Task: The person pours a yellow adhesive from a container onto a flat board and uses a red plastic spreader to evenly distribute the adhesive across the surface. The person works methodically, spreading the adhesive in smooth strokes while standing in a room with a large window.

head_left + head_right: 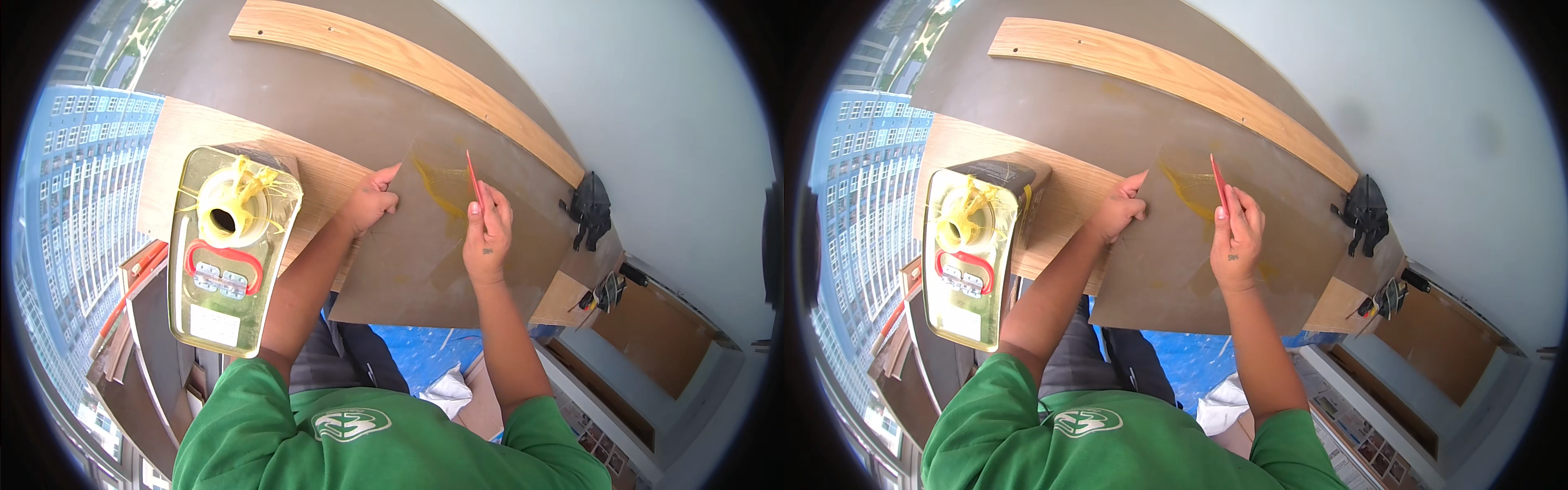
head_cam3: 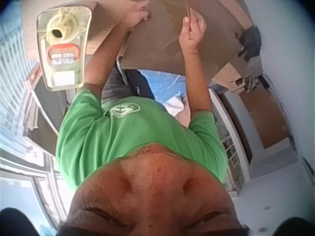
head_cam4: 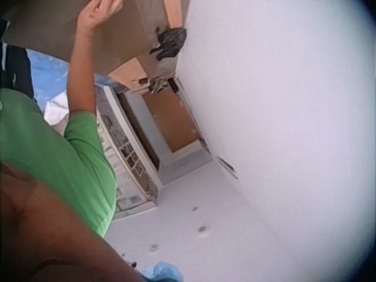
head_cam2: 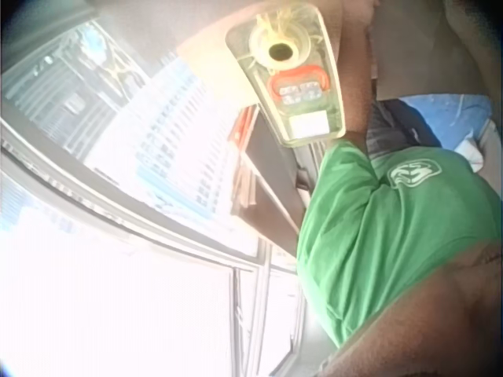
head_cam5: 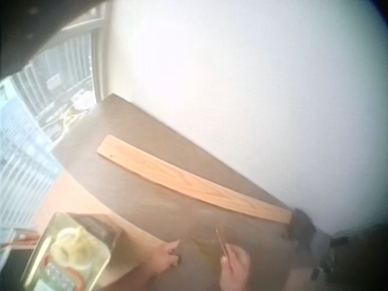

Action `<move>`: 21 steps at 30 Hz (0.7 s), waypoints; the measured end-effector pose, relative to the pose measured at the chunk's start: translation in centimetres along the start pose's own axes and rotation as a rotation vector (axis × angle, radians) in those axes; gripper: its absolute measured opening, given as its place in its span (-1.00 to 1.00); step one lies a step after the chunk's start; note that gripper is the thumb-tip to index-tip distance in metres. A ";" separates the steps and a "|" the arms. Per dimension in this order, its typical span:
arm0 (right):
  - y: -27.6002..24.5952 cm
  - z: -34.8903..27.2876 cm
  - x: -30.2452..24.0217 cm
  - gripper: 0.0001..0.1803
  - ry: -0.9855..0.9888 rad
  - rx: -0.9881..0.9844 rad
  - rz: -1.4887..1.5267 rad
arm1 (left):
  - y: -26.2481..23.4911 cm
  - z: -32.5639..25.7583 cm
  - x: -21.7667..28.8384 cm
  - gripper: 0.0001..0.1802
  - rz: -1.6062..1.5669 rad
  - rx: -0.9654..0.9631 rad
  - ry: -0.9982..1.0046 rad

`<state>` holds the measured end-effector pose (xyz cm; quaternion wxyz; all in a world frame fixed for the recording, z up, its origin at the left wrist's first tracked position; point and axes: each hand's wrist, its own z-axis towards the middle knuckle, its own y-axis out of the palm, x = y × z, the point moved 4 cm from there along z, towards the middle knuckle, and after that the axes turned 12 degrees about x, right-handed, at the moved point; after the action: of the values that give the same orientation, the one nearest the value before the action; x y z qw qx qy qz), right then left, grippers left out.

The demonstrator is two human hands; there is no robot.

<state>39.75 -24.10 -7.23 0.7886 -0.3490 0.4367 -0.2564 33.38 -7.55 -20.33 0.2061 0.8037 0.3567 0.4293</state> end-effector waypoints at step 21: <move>3.4 1.7 4.8 -0.74 0.804 -0.168 0.184 | -0.1 0.3 0.4 0.00 -0.046 -0.045 -0.011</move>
<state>43.89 -24.78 -11.70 0.5440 -0.2436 0.7583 -0.2641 33.73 -7.18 -20.39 0.2360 0.7928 0.3641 0.4280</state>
